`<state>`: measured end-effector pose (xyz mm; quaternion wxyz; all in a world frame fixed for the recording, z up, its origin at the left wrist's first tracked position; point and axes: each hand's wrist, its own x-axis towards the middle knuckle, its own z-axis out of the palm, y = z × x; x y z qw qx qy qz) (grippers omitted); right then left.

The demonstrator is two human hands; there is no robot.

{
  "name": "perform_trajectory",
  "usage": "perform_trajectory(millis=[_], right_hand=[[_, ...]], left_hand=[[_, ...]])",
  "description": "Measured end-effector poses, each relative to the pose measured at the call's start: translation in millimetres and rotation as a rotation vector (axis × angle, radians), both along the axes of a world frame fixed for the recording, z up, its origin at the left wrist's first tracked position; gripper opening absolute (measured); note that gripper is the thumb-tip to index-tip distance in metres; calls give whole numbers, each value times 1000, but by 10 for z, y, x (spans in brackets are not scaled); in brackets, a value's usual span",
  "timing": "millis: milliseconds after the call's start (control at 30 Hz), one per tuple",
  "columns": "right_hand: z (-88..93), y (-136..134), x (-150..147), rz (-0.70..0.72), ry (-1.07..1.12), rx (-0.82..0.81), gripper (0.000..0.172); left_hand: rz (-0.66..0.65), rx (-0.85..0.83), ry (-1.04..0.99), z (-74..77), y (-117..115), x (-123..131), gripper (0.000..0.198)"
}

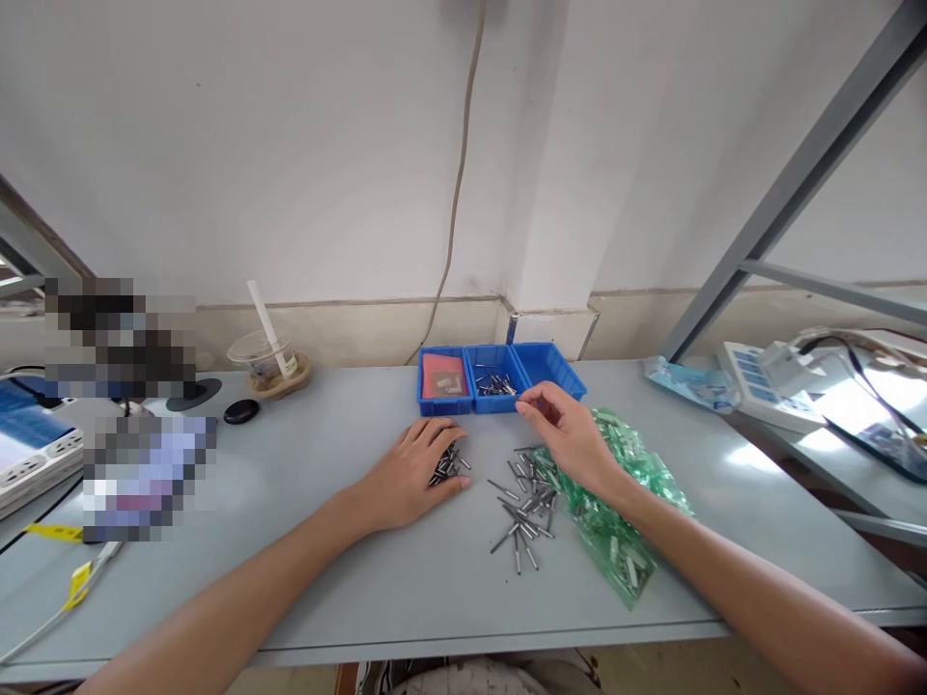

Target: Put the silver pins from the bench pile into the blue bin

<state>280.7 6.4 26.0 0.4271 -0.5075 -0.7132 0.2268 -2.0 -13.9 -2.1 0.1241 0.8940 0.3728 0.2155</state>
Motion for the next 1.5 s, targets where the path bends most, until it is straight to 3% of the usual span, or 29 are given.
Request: perform_trajectory(millis=[633, 1500], right_hand=[[-21, 3, 1, 23, -35, -10, 26], [-16, -28, -13, 18, -90, 69, 10]], left_hand=[[-5, -4, 3, -8, 3, -1, 50], [8, -5, 12, -9, 0, 4, 51]])
